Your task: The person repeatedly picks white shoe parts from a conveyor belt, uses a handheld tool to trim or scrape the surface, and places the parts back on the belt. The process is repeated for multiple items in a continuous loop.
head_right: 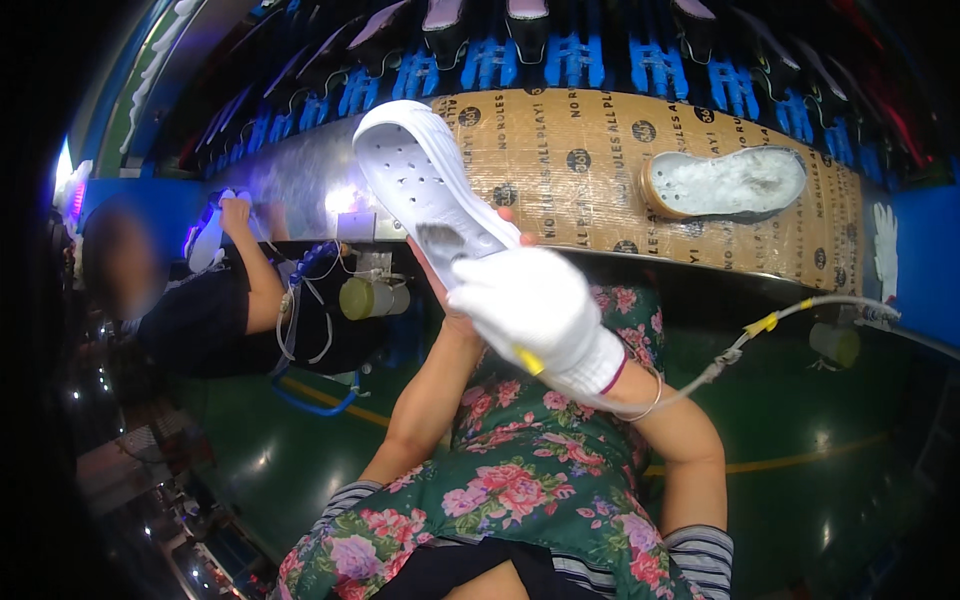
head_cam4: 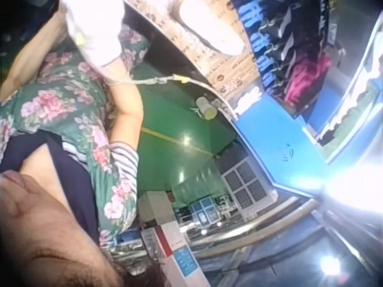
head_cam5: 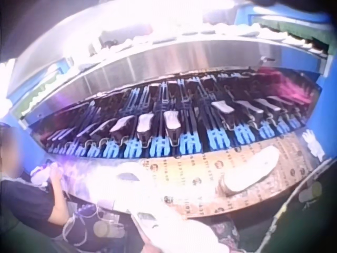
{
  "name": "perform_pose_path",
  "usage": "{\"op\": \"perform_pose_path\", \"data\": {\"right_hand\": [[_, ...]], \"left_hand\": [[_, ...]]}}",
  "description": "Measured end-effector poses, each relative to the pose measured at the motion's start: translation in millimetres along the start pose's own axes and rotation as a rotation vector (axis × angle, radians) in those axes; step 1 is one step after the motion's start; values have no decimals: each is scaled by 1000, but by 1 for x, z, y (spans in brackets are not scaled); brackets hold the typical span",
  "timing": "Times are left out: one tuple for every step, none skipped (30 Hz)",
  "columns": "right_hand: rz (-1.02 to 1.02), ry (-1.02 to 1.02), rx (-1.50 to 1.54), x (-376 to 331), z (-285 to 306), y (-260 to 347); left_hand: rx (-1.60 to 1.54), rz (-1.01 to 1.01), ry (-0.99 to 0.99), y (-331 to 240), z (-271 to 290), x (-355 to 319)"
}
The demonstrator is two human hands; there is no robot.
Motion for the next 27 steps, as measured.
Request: {"op": "perform_pose_path", "data": {"right_hand": [[54,6,-43,-5,-6,7],[22,94,63,-14,-11,5],[-136,156,211,-17,-16,1],[-78,191,266,-15,-11,4],[-20,225,321,-9,-4,5],[-24,207,320,-4,3,-1],[-54,161,209,0,8,-5],[-14,124,145,-4,7,-5],[29,86,74,-8,4,-6],[62,129,79,-14,-4,0],[95,173,84,-20,-10,8],[99,198,133,-22,-11,14],[47,203,227,-20,-9,10],[-6,208,321,-16,-4,5],[-63,213,419,-13,-1,0],[-109,159,392,-12,2,-9],[-94,137,250,-9,7,-13],[-65,152,207,-11,5,-11],[-35,166,163,-13,1,-8],[61,168,148,-19,-4,3],[11,237,242,-22,-9,5],[-43,304,331,-26,-13,6],[-49,299,417,-22,-13,7],[-166,265,534,-22,-12,-1],[-217,225,489,-18,-7,-6],[-182,160,354,-12,1,-7],[-144,93,215,-8,8,-9]], "left_hand": [[-31,51,71,3,-7,1],[-77,63,-3,5,-4,-1],[-42,72,59,3,-12,-2],[-6,81,128,1,-21,-2],[-80,17,59,-2,-20,-2],[-23,22,63,-4,-16,-1],[34,27,67,-8,-11,0],[87,43,24,-9,-3,-2],[76,79,21,-8,-3,-3],[65,112,19,-7,-4,-3],[53,126,52,-7,-5,-1],[45,137,84,-9,-6,0],[35,149,115,-9,-8,0],[31,141,145,-10,-10,2],[27,131,171,-10,-14,1],[100,105,133,-15,-13,0],[88,132,162,-14,-15,1],[70,161,196,-13,-16,5],[53,190,230,-11,-18,7],[34,204,157,-11,-13,6],[50,213,168,-14,-15,4],[66,222,178,-17,-18,6],[82,231,188,-18,-21,8],[145,232,185,-20,-21,10],[135,275,230,-17,-26,11],[126,318,274,-13,-32,13],[116,364,323,-10,-41,16]]}}
Point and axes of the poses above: each hand's wrist, its own x-axis towards the middle knuckle, its own z-axis out of the back of the hand, y = z × x, the point moved 8 cm from there along x, towards the middle knuckle, and after that the axes turned 4 degrees about -y, right-handed, at the moved point
